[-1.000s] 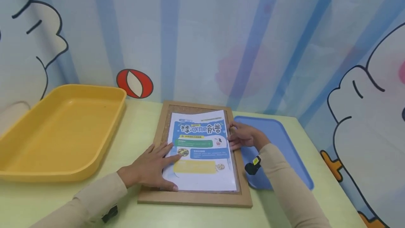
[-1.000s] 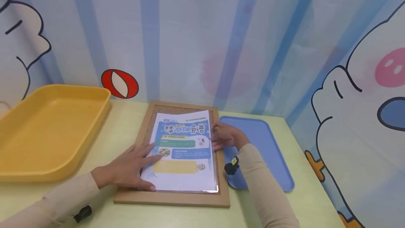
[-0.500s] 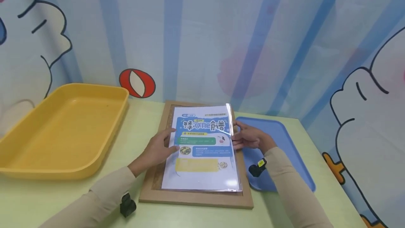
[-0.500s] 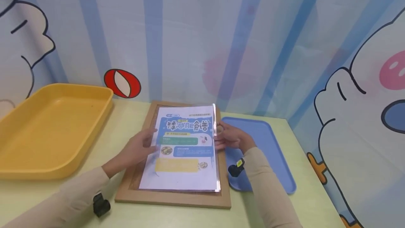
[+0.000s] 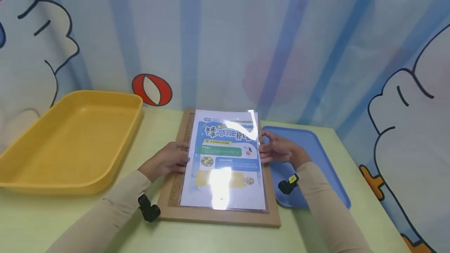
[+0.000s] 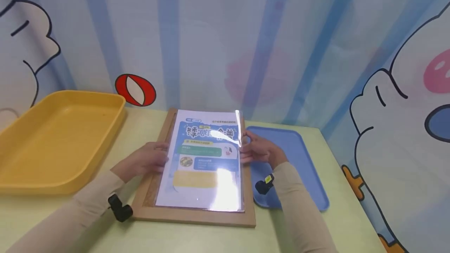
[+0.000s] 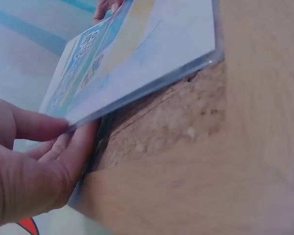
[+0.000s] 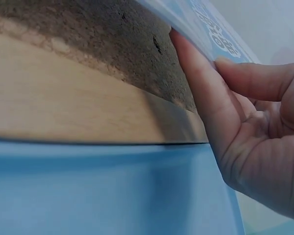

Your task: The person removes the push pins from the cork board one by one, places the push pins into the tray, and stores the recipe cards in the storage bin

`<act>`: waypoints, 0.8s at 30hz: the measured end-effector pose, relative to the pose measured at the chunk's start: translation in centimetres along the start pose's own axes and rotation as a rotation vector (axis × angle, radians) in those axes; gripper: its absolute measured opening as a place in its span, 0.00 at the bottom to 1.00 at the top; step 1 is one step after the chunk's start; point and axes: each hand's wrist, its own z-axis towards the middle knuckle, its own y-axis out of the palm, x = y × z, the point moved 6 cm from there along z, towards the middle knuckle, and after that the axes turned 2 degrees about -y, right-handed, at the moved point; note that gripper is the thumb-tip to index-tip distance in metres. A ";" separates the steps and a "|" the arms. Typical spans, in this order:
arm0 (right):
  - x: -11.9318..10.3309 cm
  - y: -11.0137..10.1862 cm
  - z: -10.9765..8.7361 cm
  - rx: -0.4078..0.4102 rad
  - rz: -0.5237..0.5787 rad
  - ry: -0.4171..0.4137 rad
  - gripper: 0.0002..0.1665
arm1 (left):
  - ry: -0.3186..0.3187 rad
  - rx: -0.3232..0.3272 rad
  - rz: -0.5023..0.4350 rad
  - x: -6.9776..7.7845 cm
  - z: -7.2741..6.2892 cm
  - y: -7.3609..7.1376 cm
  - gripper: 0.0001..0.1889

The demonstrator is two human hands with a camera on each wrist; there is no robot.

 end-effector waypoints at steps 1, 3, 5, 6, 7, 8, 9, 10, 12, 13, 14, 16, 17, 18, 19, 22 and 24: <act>0.0 0.0 0.0 -0.002 0.004 0.002 0.22 | -0.007 -0.021 -0.012 0.0 -0.1 -0.2 0.32; -0.2 0.2 0.1 -0.009 0.005 0.003 0.20 | -0.011 -0.049 -0.038 0.0 -0.4 -0.5 0.31; -0.3 0.3 0.3 -0.007 0.009 0.007 0.20 | -0.013 -0.060 -0.044 0.3 -0.6 -0.8 0.30; -0.5 0.4 0.4 -0.006 0.009 0.007 0.19 | -0.014 -0.061 -0.038 0.4 -0.7 -1.1 0.30; -0.6 0.6 0.5 -0.007 0.008 0.007 0.20 | -0.015 -0.062 -0.037 0.5 -0.8 -1.3 0.29; -0.8 0.8 0.6 -0.010 0.003 0.004 0.20 | -0.013 -0.064 -0.037 0.7 -0.8 -1.6 0.29; -1.0 0.9 0.7 -0.012 0.001 0.001 0.19 | -0.017 -0.060 -0.033 0.8 -0.8 -1.9 0.28; -1.1 1.1 0.9 -0.015 -0.002 -0.001 0.19 | -0.019 -0.060 -0.022 0.9 -0.9 -2.1 0.28; -1.4 1.7 1.2 -0.023 -0.007 -0.008 0.18 | -0.024 -0.061 -0.003 1.4 -1.2 -2.9 0.26; -1.6 2.1 1.4 -0.030 -0.010 -0.012 0.18 | -0.030 -0.060 0.006 1.5 -1.4 -3.4 0.26; -1.9 2.5 1.6 -0.032 -0.010 -0.016 0.18 | -0.032 -0.060 0.024 1.8 -1.6 -3.9 0.26; -2.4 3.6 2.2 -0.040 -0.001 -0.025 0.18 | -0.048 -0.051 0.060 2.2 -2.2 -5.2 0.27; -2.8 4.2 2.6 -0.038 0.006 -0.028 0.19 | -0.053 -0.051 0.079 2.5 -2.5 -6.0 0.27; -3.2 4.8 2.9 -0.041 0.014 -0.031 0.19 | -0.059 -0.043 0.097 2.7 -2.7 -6.8 0.27; -3.6 5.5 3.3 -0.042 0.017 -0.037 0.20 | -0.065 -0.036 0.115 2.9 -3.0 -7.7 0.29; -5.0 7.6 4.7 -0.048 0.034 -0.048 0.22 | -0.064 -0.007 0.182 3.5 -3.8 -10.5 0.33; -6.0 9.1 5.6 -0.060 0.033 -0.058 0.23 | -0.058 0.022 0.213 3.7 -4.3 -12.4 0.37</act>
